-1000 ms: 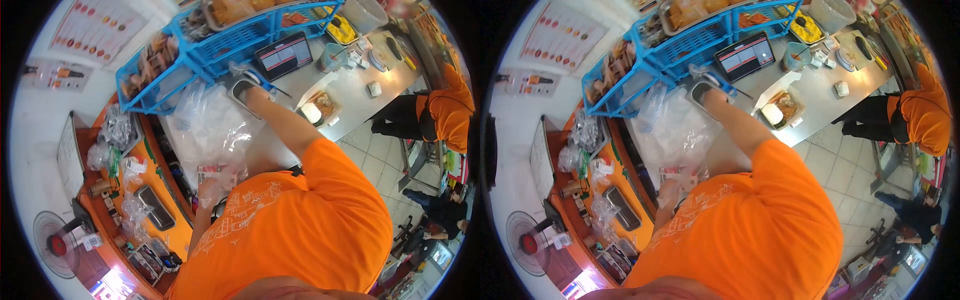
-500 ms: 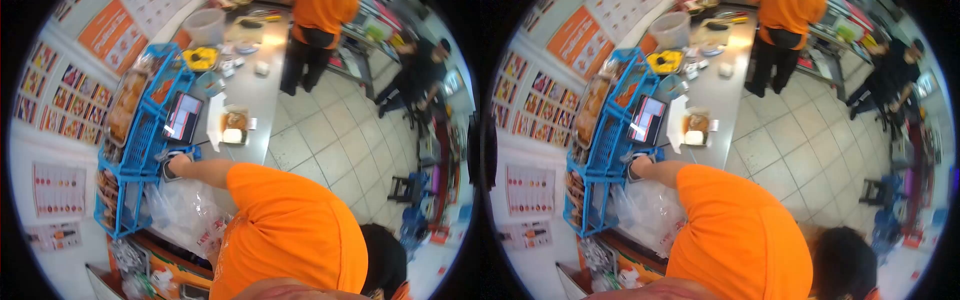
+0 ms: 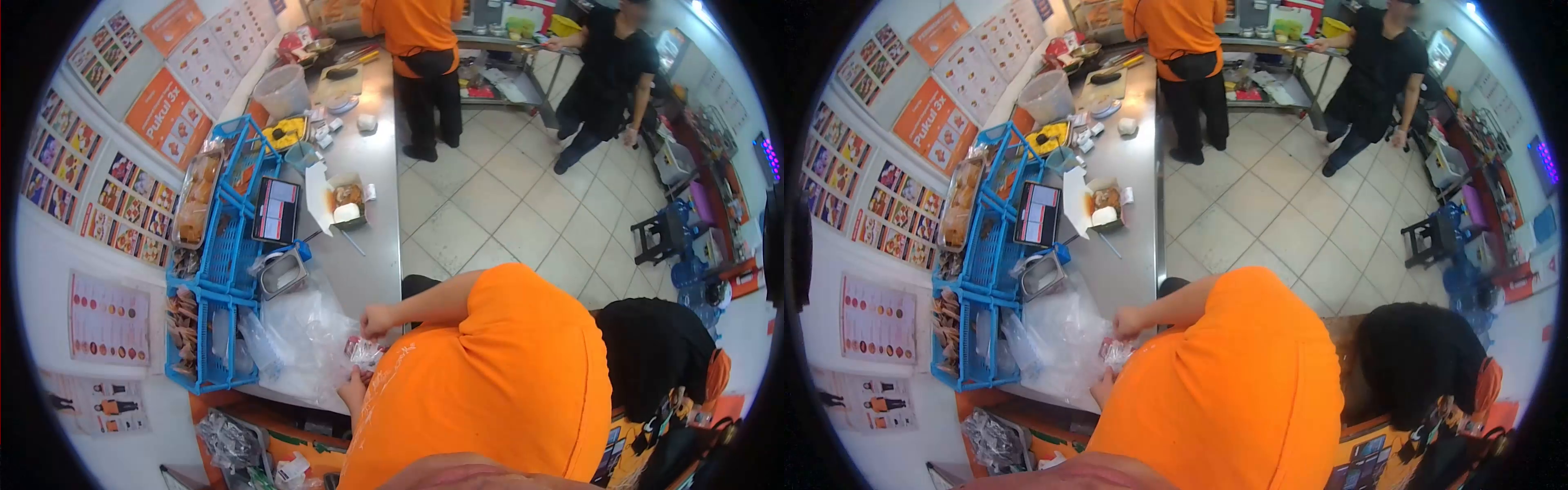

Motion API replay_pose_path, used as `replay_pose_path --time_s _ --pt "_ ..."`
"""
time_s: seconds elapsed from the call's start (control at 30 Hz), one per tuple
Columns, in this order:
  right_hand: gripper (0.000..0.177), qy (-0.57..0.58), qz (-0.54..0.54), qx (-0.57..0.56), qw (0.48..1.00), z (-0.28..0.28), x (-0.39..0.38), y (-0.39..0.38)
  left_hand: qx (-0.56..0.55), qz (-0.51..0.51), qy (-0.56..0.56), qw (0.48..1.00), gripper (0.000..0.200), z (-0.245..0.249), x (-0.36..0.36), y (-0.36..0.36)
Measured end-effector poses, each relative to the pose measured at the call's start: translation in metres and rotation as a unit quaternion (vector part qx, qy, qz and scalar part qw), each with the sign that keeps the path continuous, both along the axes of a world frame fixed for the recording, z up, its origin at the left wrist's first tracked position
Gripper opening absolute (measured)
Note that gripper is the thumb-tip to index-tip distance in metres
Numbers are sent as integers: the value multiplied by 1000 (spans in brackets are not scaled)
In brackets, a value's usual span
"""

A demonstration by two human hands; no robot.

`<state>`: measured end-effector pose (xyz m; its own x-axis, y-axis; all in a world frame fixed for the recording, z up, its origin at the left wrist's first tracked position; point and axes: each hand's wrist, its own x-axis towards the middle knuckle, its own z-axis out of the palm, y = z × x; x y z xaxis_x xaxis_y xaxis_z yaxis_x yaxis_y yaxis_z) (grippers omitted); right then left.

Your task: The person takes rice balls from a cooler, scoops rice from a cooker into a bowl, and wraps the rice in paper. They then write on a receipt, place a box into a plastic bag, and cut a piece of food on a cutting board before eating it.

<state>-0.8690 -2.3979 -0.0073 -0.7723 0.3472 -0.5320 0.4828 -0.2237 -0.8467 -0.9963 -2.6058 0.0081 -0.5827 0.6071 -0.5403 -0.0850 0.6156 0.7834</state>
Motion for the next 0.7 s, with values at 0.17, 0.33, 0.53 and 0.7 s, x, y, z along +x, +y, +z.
replay_pose_path --time_s 0.17,0.33,0.53,0.7 --pt "8 -5 63 -4 998 2 -8 -34 42 -29 -107 993 31 -11 -12 12" --pt "10 -59 9 -41 997 -31 -42 -49 85 29 -276 957 35 -99 -52 -10" --pt "10 -51 -6 -88 995 0 -31 -51 76 -1 -170 983 23 -94 -37 -9" --pt "14 -30 37 -47 998 -22 -38 -51 90 -33 -129 987 18 -5 -13 -9"
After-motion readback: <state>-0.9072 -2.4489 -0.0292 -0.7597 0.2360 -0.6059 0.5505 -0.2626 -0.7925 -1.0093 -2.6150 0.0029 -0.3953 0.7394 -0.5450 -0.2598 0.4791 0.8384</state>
